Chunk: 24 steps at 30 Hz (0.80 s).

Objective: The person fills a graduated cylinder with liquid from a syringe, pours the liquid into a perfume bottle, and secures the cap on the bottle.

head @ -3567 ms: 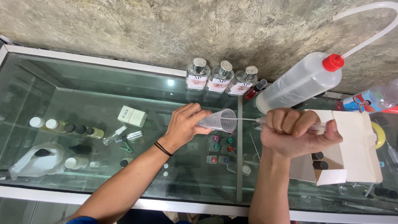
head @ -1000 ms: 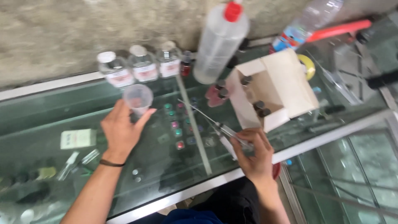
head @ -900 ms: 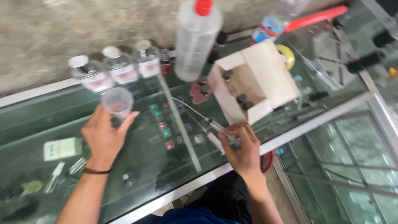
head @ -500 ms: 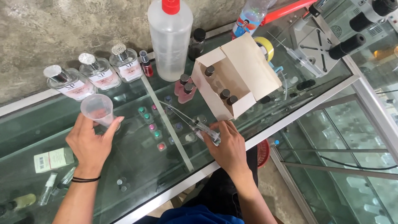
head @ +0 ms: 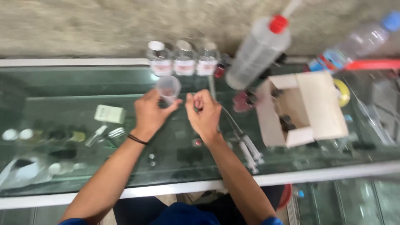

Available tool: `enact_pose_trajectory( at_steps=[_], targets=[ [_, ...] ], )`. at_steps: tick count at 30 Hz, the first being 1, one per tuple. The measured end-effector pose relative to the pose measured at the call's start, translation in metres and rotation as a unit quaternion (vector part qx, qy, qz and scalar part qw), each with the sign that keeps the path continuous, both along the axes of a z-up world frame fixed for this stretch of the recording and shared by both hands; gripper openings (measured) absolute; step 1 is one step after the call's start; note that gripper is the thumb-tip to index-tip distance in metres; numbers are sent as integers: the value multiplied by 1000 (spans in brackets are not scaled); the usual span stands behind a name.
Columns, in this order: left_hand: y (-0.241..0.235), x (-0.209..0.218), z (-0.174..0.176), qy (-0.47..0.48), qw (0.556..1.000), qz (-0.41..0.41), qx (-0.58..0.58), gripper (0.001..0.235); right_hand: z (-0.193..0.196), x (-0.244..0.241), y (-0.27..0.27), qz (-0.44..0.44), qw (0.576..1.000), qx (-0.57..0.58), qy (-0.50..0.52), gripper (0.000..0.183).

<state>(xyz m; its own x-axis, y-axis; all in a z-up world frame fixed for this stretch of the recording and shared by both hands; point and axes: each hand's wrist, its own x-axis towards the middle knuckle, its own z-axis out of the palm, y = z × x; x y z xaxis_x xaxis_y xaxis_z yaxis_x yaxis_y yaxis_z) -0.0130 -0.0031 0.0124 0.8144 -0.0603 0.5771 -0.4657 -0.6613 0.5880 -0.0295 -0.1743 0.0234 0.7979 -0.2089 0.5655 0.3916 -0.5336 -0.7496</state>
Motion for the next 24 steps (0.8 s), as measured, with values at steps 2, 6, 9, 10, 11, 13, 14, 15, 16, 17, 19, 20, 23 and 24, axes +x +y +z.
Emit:
enact_pose_trajectory(
  at_steps=[2, 6, 9, 10, 11, 13, 14, 15, 16, 17, 19, 20, 23, 24],
  targets=[
    [3, 7, 3, 9, 1000, 20, 5, 34, -15, 11, 10, 17, 999, -35, 12, 24],
    [10, 2, 7, 43, 997, 25, 54, 34, -24, 14, 5, 15, 993, -64, 100, 17],
    [21, 6, -4, 57, 997, 18, 48, 33, -29, 18, 7, 16, 984, -118, 134, 23],
    [25, 5, 2, 60, 997, 19, 47, 33, -34, 21, 6, 18, 983, -119, 137, 23],
    [28, 4, 8, 66, 997, 25, 40, 33, -39, 23, 5, 15, 986, -79, 147, 19],
    [38, 6, 11, 74, 996, 29, 33, 35, -56, 31, -3, 11, 987, -39, 159, 15],
    [45, 9, 7, 79, 992, 75, 59, 37, -67, 36, -9, 13, 988, 36, 146, 17],
    [54, 14, 5, 81, 985, 121, 88, 41, -78, 44, -13, 16, 985, 113, 131, 21],
    [56, 16, 5, 81, 985, 120, 90, 41, -75, 41, -13, 15, 984, 115, 131, 21],
    [60, 20, 5, 87, 982, 149, 80, 40, -72, 42, -12, 22, 982, 131, 133, 22],
    [69, 30, 1, 93, 977, 179, 74, 40, -69, 43, -8, 32, 979, 151, 135, 23],
    [74, 36, -3, 96, 972, 200, 82, 41, -69, 44, -7, 31, 979, 148, 140, 25],
    [76, 51, -5, 98, 971, 202, 83, 40, -68, 41, -4, 21, 980, 133, 146, 28],
    [75, 58, -3, 98, 974, 191, 74, 38, -66, 42, -4, 21, 981, 119, 149, 28]
  ],
)
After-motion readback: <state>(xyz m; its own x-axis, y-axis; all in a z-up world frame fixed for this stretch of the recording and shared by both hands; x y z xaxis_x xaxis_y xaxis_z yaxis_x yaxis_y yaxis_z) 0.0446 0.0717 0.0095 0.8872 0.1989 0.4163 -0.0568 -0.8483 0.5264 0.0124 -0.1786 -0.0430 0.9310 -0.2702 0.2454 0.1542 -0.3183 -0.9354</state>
